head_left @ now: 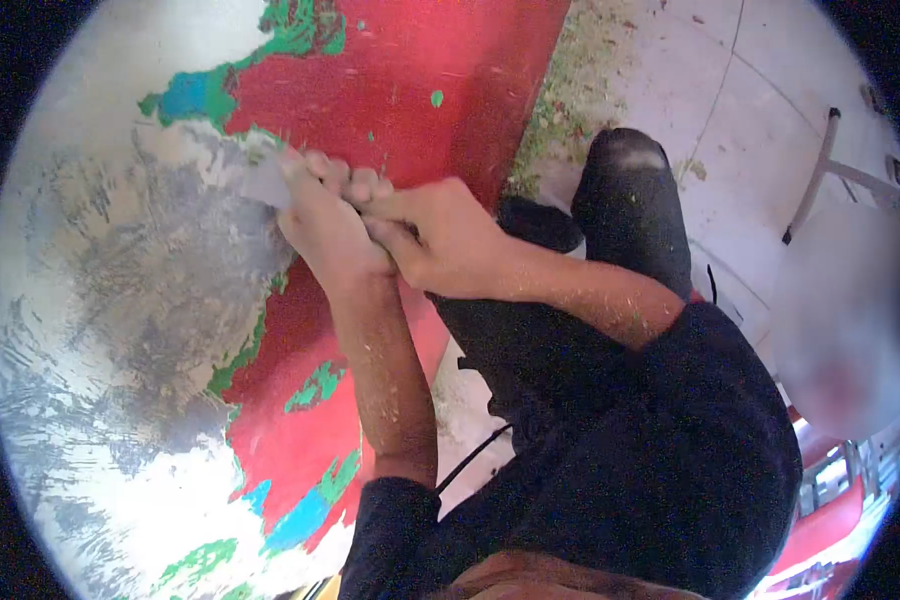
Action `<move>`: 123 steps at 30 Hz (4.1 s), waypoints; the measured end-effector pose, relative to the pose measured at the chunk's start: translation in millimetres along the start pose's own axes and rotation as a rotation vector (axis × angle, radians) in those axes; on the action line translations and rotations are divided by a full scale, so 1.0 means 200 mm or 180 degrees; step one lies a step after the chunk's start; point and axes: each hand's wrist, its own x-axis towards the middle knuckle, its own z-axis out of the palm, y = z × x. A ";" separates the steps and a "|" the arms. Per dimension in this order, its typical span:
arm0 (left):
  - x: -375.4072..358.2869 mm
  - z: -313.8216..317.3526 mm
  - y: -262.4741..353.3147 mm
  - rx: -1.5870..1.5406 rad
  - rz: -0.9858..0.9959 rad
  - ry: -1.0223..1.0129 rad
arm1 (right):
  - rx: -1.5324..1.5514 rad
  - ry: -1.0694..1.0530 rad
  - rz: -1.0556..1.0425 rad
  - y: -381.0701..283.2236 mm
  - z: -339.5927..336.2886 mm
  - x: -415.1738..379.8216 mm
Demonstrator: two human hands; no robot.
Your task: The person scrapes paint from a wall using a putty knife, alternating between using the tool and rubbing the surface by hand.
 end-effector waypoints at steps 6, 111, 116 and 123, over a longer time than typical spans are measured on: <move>0.07 0.04 0.06 0.0254 0.0331 -0.0137 | -0.0069 0.0154 -0.0021 0.00 0.01 0.08; 0.30 -0.14 -0.13 0.3966 0.4623 -0.2680 | -0.6445 0.0853 0.3294 0.76 -1.51 -2.59; 0.36 -0.16 -0.22 0.3834 0.4992 -0.2056 | -0.4644 0.2603 0.2217 0.58 -1.42 -1.71; 0.31 -0.20 -0.15 0.2153 0.3354 -0.2321 | -0.1680 0.0523 0.0425 0.14 -0.62 -0.22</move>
